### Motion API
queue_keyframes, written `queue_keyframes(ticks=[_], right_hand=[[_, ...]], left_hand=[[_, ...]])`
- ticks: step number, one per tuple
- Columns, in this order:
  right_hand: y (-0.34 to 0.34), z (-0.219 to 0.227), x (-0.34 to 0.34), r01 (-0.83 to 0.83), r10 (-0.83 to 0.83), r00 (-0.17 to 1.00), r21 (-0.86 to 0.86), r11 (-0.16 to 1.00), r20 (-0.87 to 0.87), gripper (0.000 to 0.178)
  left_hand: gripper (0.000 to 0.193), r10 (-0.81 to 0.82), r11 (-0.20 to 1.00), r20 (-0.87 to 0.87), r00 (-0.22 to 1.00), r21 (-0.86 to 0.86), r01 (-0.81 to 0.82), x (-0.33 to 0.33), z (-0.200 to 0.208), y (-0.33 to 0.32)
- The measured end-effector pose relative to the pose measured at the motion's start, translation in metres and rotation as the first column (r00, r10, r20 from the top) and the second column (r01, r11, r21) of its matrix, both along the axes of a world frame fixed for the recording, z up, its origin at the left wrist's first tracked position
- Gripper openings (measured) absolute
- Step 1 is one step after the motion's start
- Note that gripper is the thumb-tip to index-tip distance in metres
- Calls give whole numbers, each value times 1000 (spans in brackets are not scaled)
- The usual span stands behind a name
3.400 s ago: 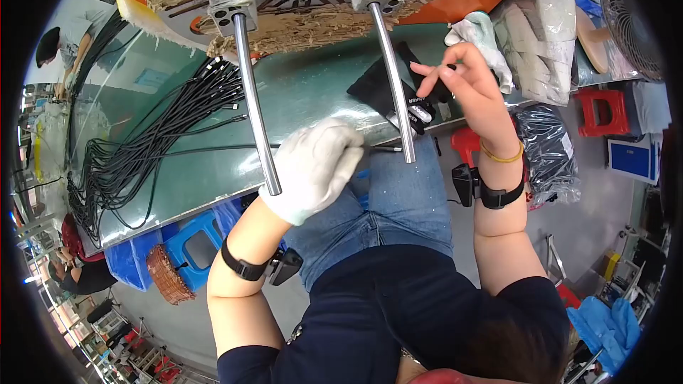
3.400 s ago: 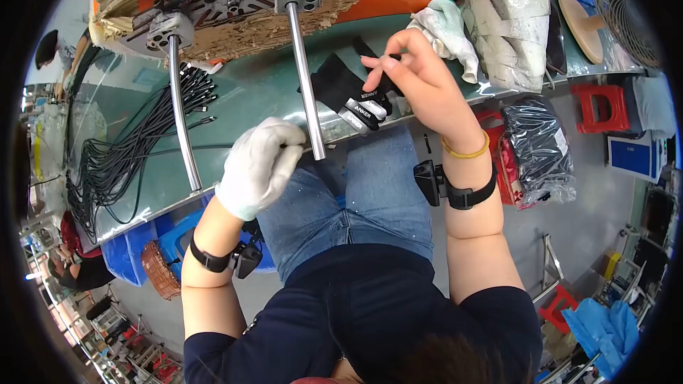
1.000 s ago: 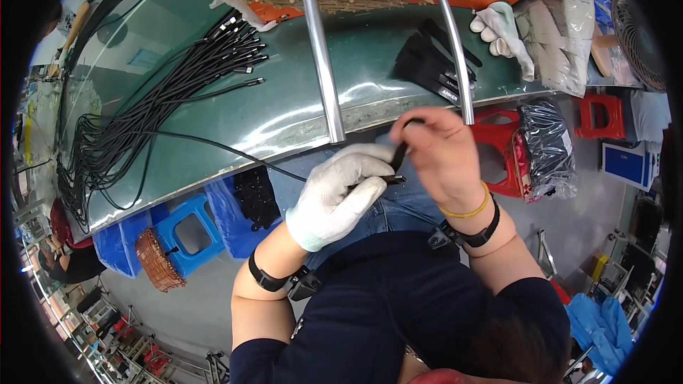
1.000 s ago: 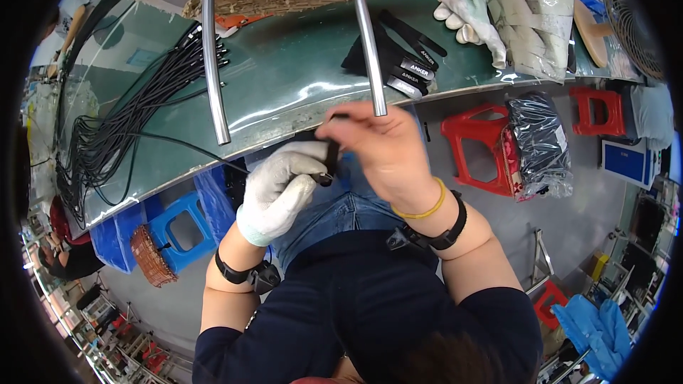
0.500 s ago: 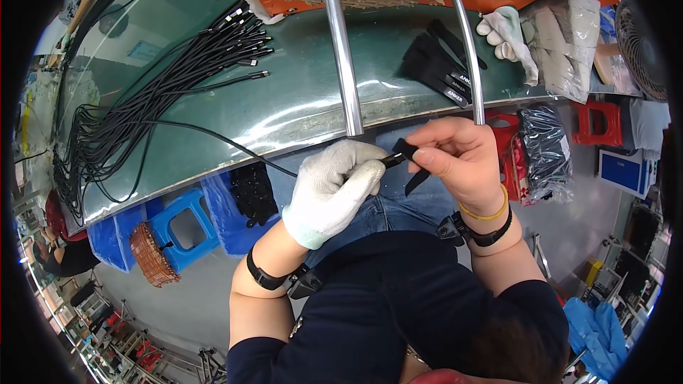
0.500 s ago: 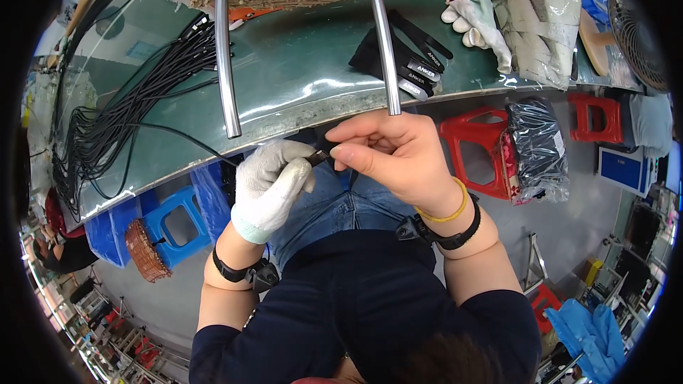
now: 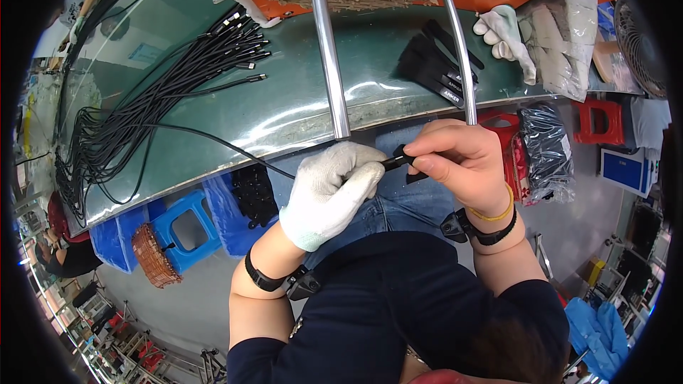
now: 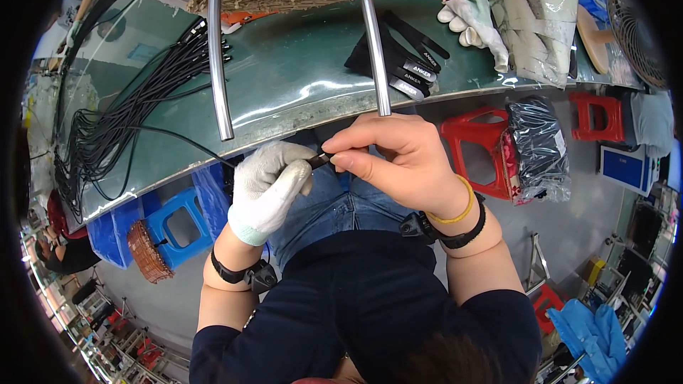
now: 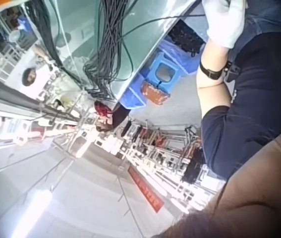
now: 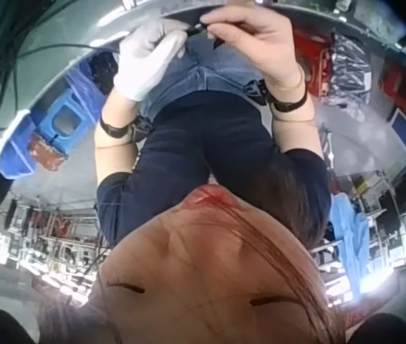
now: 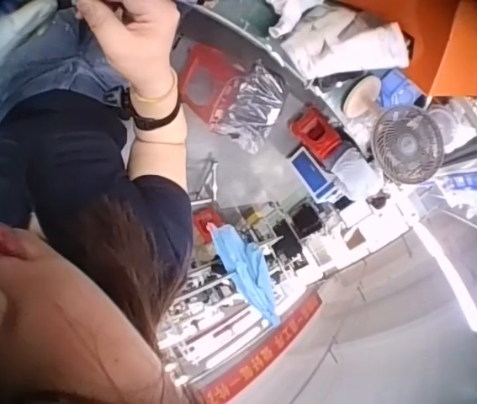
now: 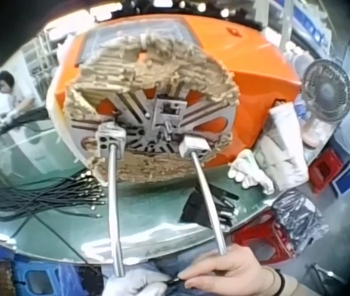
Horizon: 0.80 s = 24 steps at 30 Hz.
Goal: The person picks up a cable and a strap, winds the cable around the metal rods of a machine, and secures the coiled cable with the strap by hand. This process is repeated for additional cables and straps.
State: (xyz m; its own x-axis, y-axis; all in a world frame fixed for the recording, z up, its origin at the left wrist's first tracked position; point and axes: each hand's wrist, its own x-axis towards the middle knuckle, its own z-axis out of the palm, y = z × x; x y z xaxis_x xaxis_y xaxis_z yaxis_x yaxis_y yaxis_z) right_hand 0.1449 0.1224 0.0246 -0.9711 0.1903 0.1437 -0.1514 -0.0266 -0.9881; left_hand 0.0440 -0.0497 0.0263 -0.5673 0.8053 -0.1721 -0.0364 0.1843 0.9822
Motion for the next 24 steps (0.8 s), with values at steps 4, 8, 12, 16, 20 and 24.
queue_keyframes(ticks=[4,8,12,16,20,24], right_hand=[[0,-1,4,111,-107,994,-183,977,36,17],[0,0,1,4,3,999,-157,988,45,18],[-2,1,0,21,-3,989,-124,992,145,18],[-1,11,-5,-83,83,997,258,963,10,19],[-7,25,-9,-14,150,946,426,905,-287,18],[4,65,-10,-90,313,847,464,881,-430,19]], left_hand=[[16,-5,1000,14,1000,9,5,0,-1,0],[17,10,1000,44,999,14,-11,1,-2,0],[17,-63,998,15,998,26,63,-3,-3,-1],[16,52,999,125,991,2,-52,2,5,0],[16,-125,990,-278,952,22,136,0,38,-5],[16,-400,905,-579,710,-125,408,-13,99,-4]])
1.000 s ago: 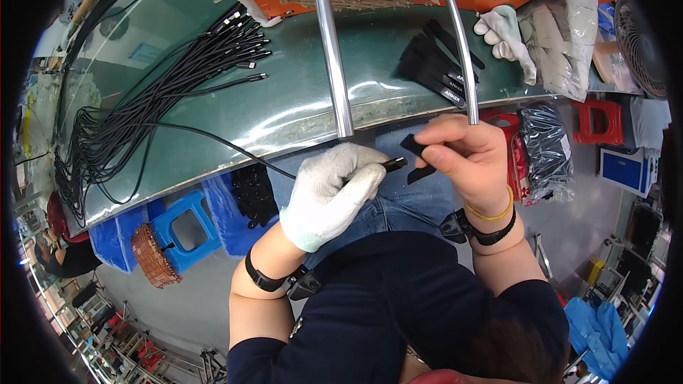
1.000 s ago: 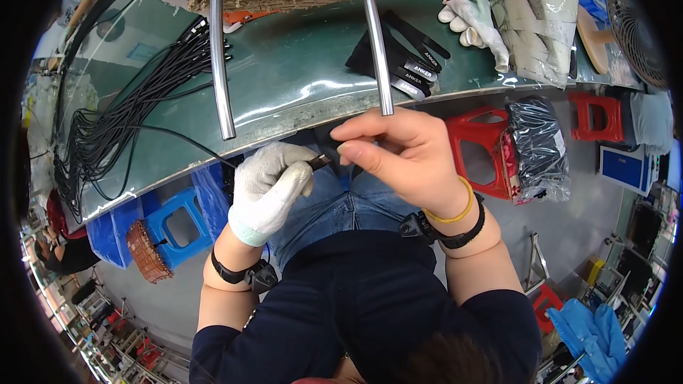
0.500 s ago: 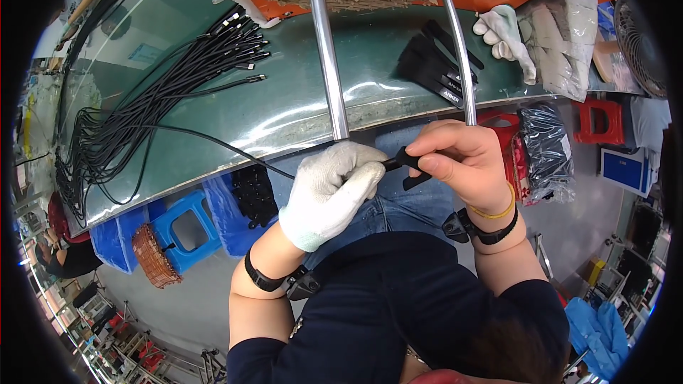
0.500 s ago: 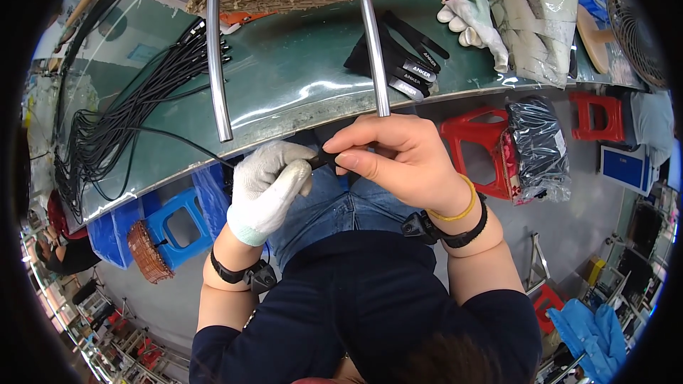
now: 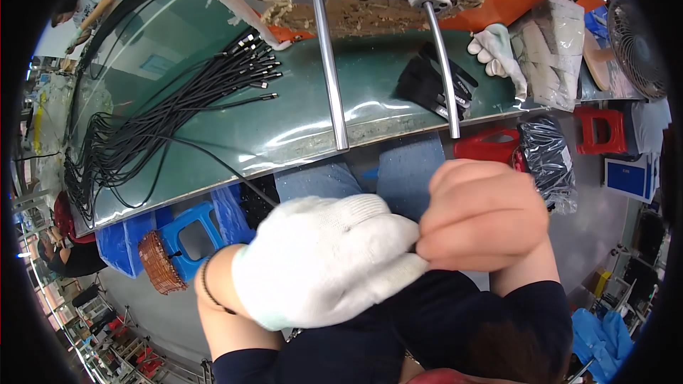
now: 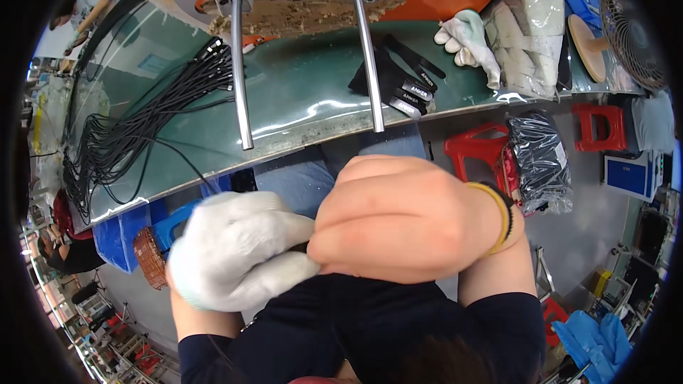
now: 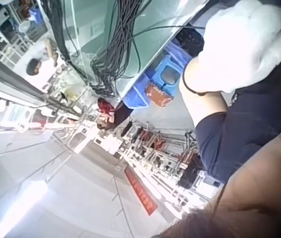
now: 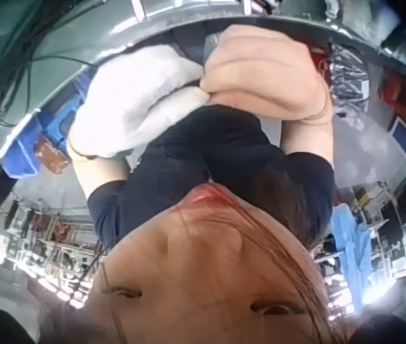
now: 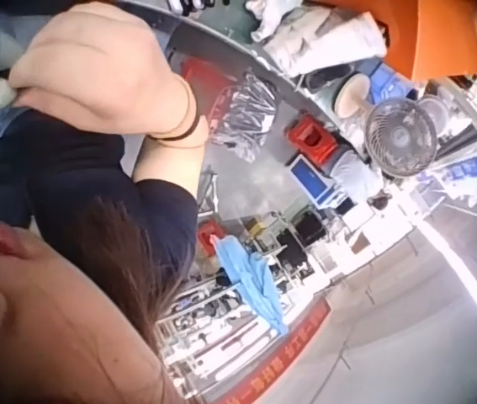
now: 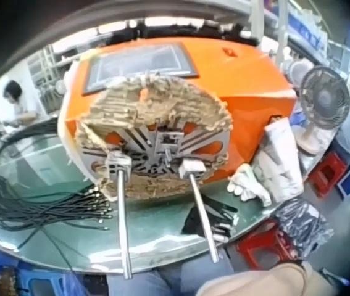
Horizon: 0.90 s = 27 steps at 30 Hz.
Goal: The person picks up a cable and a strap, winds the cable around the metal rods of a machine, and secures the coiled cable with the strap by hand. This process is repeated for additional cables and straps.
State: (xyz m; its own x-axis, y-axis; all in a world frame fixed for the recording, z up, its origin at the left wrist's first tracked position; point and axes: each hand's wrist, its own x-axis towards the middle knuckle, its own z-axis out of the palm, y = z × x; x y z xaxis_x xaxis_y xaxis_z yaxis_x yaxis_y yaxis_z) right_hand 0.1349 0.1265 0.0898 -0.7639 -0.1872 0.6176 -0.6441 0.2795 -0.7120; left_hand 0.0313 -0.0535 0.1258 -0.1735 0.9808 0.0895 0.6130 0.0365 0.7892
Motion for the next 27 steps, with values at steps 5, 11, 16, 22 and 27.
queue_keyframes(ticks=[5,11,16,22,27], right_hand=[[28,27,-22,367,-328,914,-142,919,241,19],[68,-7,-74,561,-416,805,-313,766,424,13],[78,-26,-77,507,-271,856,-609,610,441,16],[70,-22,-79,510,-319,859,-614,603,400,15],[55,-16,-83,642,-486,763,-420,641,426,12]], left_hand=[[11,227,958,-410,883,257,-127,-34,23,32],[13,563,795,-479,674,537,-282,-73,-11,60],[12,604,753,-372,705,557,-351,-90,-25,40],[11,623,743,-380,684,561,-365,-89,-24,26],[11,667,724,-400,629,548,-419,-111,-38,16]])
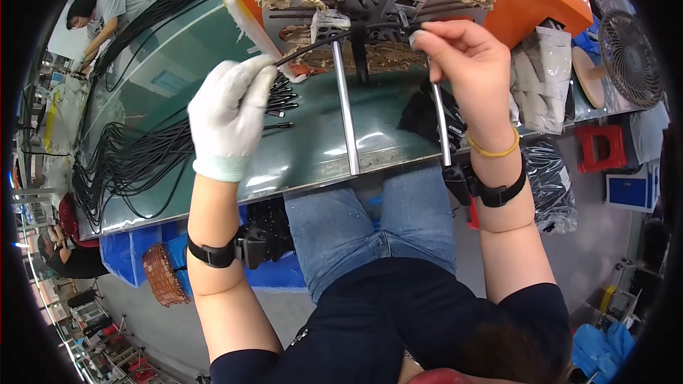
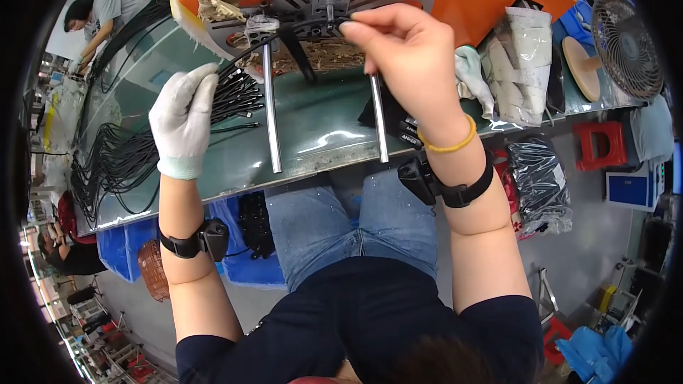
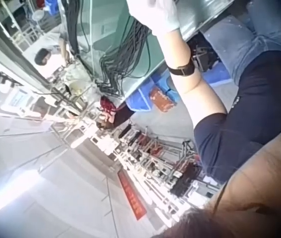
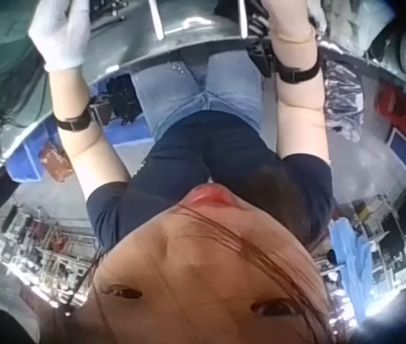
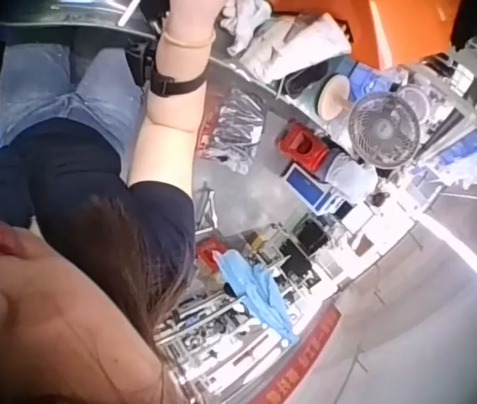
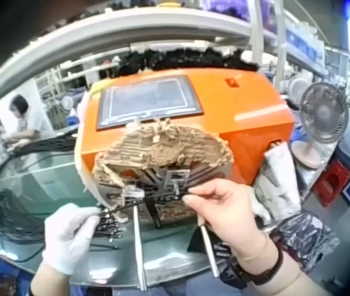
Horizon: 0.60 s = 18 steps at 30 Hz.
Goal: The person picks up a cable and a strap, winds the cable around the metal rods of a machine, and secures the coiled cable with the strap by hand. This process is repeated for additional cables and straps.
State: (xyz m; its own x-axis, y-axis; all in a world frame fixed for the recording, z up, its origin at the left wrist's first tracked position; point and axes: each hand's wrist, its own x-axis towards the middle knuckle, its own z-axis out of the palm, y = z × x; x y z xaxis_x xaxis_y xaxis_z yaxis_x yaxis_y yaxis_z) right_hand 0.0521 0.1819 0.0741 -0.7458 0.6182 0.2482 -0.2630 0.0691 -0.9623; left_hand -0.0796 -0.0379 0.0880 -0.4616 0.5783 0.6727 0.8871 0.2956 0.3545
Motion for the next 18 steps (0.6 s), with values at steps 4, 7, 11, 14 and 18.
queue_keyframes(ticks=[4,7,11,14,18], right_hand=[[0,8,8,152,-163,986,672,725,-46,8],[8,6,23,427,-271,896,509,748,-353,5],[10,-5,43,490,-292,847,437,754,-445,1],[12,-8,59,511,-305,827,405,758,-473,4],[20,-12,73,532,-319,809,385,754,-495,6]], left_hand=[[13,68,998,90,994,-23,-66,-9,-12,-37],[15,98,995,117,988,2,-99,-15,-16,-65],[18,97,995,100,990,11,-98,-14,-15,-75],[21,87,995,18,996,-54,-86,-11,-8,-72],[25,-29,999,-173,985,-31,24,0,-2,-58]])
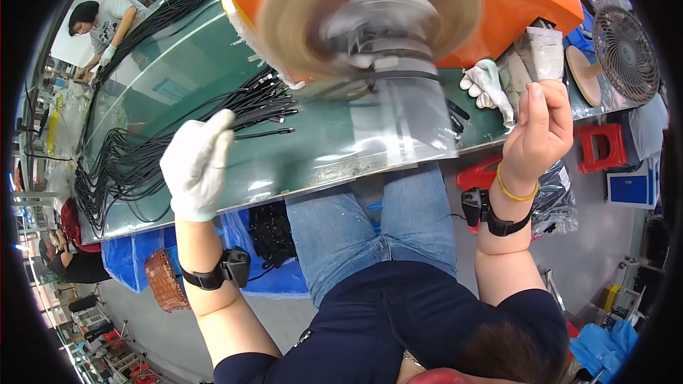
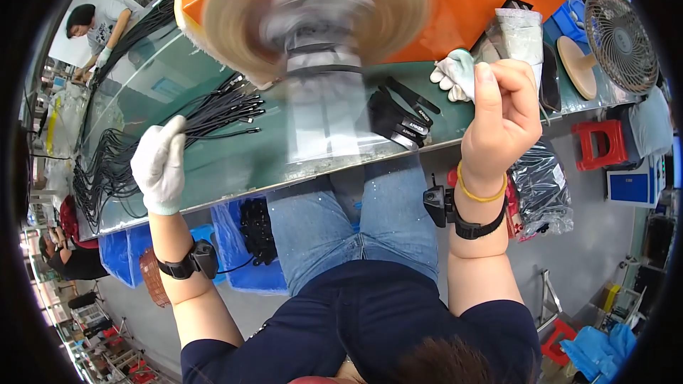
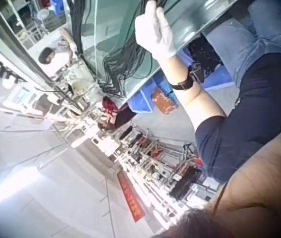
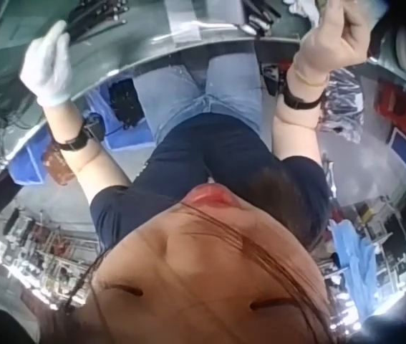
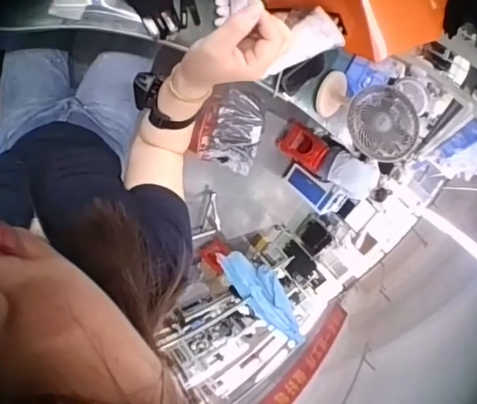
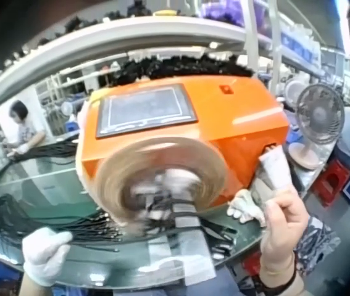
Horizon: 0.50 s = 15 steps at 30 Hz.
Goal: The person picks up a cable and a strap, winds the cable around the metal rods of a machine, and secures the coiled cable with the strap by hand. This process is repeated for additional cables and straps.
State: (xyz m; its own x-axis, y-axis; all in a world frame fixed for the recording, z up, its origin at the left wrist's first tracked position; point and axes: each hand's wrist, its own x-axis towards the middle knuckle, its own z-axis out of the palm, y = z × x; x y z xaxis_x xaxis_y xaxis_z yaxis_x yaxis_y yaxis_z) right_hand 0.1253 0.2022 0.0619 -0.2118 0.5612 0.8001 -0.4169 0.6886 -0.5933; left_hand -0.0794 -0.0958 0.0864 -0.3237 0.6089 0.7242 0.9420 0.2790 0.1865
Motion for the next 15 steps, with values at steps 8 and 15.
queue_keyframes(ticks=[8,15], right_hand=[[-36,20,1,-156,109,969,210,965,222,13],[-42,8,-16,-446,310,827,213,869,468,28]], left_hand=[[36,-194,962,-201,960,-230,146,39,22,52],[43,-435,900,11,900,24,435,54,9,88]])
